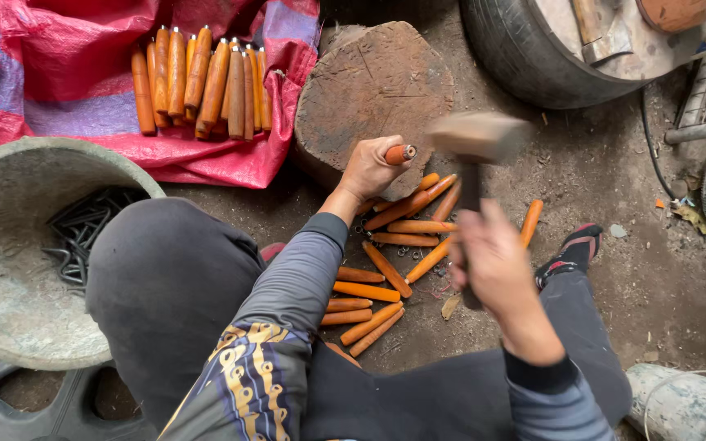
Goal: The person inserts metal rings into the ends of cylindrical wooden handles and hammers them into place using a hammer on a wooden block. Completed handles are placed on a red sack.
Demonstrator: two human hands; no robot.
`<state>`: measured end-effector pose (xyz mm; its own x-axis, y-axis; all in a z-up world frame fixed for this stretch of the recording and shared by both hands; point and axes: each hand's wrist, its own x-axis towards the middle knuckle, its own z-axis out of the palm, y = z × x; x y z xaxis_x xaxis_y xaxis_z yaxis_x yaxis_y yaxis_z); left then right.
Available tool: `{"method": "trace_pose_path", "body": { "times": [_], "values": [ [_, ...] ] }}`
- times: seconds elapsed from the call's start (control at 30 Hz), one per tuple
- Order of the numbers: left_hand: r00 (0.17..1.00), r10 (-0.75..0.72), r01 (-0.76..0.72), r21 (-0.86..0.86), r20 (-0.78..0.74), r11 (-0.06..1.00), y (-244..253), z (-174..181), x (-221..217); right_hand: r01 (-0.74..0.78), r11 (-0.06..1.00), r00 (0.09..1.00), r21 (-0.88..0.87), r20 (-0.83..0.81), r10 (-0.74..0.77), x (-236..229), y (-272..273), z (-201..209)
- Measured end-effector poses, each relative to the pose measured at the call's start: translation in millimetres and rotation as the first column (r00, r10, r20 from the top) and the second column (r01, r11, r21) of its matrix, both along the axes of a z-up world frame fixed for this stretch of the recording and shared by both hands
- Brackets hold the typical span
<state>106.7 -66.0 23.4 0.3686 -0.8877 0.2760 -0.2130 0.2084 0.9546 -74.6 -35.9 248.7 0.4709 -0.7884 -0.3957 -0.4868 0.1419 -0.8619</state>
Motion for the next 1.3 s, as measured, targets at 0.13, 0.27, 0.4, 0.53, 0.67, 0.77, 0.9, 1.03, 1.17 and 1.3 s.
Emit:
{"method": "trace_pose_path", "body": {
  "times": [0.13,0.27,0.4,0.53,0.67,0.77,0.9,1.03,1.17,1.3],
  "values": [
    [0.997,-0.031,0.024,-0.096,-0.072,0.995,0.6,0.4,2.4,-0.041,0.984,0.997,0.171,-0.056,0.052,14.1,-16.0,-28.9],
    [0.997,-0.006,0.008,0.026,-0.083,1.0,-1.2,-4.8,-2.7,-0.002,0.988,1.0,0.155,0.026,-0.003,-0.5,-4.8,-6.7],
    [1.0,-0.001,0.0,0.026,0.03,1.0,4.2,-11.8,-6.7,-0.04,0.999,0.973,-0.003,0.225,0.04,-10.6,11.1,24.4],
    [0.998,0.024,-0.023,-0.012,0.053,1.0,0.5,-5.9,-2.7,-0.066,0.995,0.995,-0.079,0.074,0.072,2.4,5.7,2.7],
    [0.998,-0.022,0.017,-0.076,-0.063,0.997,0.4,1.3,-0.6,-0.032,0.994,0.996,0.108,-0.082,0.041,7.3,-11.0,-34.9],
    [0.998,0.005,0.0,0.088,-0.059,0.996,1.1,3.4,-2.4,0.032,0.98,0.999,0.198,0.023,-0.037,-6.8,-12.9,-26.5],
    [0.999,0.0,0.002,0.054,-0.033,0.999,3.8,-1.4,-3.2,0.137,0.982,0.983,0.13,0.104,-0.151,-18.0,-1.7,13.2],
    [1.0,-0.002,0.002,0.001,0.02,1.0,-2.0,-4.1,-1.2,-0.013,0.999,0.99,0.051,0.141,0.005,-9.4,3.8,17.0],
    [0.998,0.025,-0.024,-0.019,0.065,1.0,-0.9,-5.2,0.5,0.009,0.972,0.998,0.233,-0.067,0.007,3.1,-13.0,-21.3],
    [0.999,0.016,-0.017,0.009,0.037,1.0,-0.6,-3.3,-2.6,0.026,0.96,1.0,0.277,-0.011,-0.024,-6.0,-20.4,-22.3]
  ]
}}
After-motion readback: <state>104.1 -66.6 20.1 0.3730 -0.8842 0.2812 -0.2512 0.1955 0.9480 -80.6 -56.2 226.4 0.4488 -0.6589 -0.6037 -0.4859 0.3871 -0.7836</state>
